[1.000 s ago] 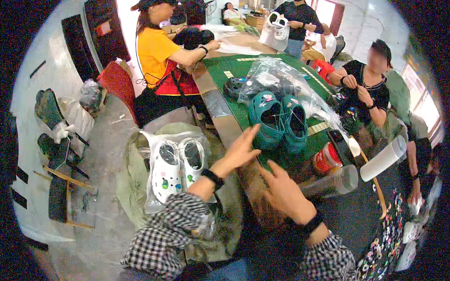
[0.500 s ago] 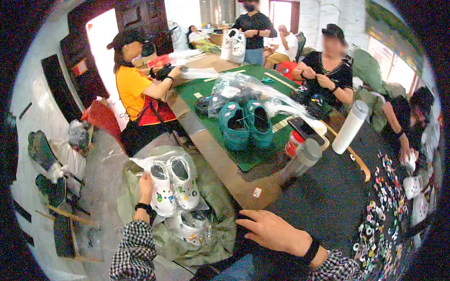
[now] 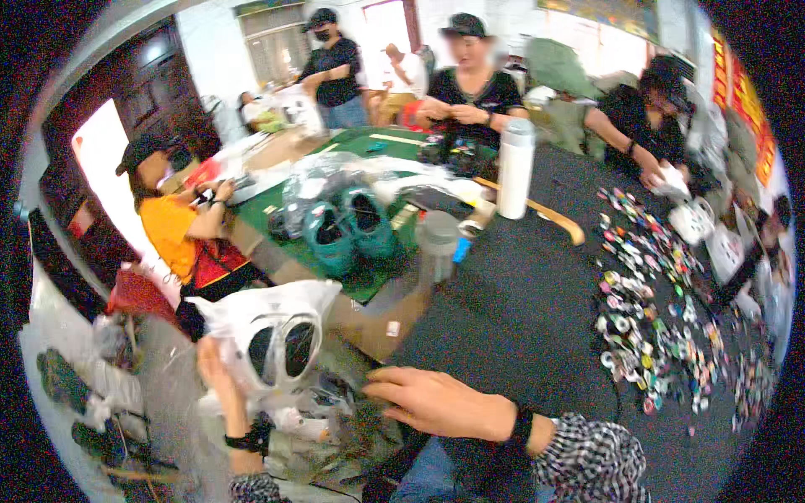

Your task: Decorating shoes by inserting colorful pins into the holes of clog-style footwear.

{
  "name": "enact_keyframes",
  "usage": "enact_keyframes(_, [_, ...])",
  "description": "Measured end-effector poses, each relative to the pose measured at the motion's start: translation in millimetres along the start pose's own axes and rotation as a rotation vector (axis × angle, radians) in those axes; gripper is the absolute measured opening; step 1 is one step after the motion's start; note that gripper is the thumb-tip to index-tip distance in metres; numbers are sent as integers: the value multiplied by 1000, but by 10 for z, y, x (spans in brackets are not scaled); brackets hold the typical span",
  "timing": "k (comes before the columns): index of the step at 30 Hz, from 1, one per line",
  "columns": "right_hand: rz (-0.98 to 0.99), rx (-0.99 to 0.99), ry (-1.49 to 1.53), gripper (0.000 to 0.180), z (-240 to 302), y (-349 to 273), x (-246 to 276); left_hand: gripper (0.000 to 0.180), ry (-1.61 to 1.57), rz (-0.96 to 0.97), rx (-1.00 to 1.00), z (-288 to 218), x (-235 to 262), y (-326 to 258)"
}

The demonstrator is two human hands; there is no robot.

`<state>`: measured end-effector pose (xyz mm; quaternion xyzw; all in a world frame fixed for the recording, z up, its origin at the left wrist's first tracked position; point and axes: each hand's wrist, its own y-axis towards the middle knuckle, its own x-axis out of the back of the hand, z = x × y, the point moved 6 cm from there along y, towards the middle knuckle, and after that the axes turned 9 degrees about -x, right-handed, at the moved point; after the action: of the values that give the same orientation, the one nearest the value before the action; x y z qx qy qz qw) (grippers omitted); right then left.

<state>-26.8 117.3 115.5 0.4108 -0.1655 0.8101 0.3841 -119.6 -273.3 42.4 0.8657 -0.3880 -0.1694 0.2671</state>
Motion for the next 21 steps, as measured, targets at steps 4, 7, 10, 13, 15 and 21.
enact_keyframes(4, [-516, -41, -22, 84, 106, -188, 404, 39, 594, 161, -530, -1164, -327, 90])
enact_keyframes(7, [-510, -120, 140, 108, 365, -420, 462, 39, -21, 174, -208, -1546, -512, -11])
enact_keyframes(10, [-449, -279, 183, 108, 422, -881, 290, 38, -359, 759, -163, -2070, -1134, -378])
enact_keyframes(13, [-559, -480, 318, 102, 229, -1546, 250, 27, -402, 996, -589, -3005, -2035, -1097])
enact_keyframes(15, [-778, -618, 384, 103, 159, -1975, 175, 17, -527, 1118, -783, -3452, -2448, -1513])
enact_keyframes(21, [-985, -710, 545, 100, -98, -2345, -161, 47, -261, 1512, -1096, -3705, -2540, -2196])
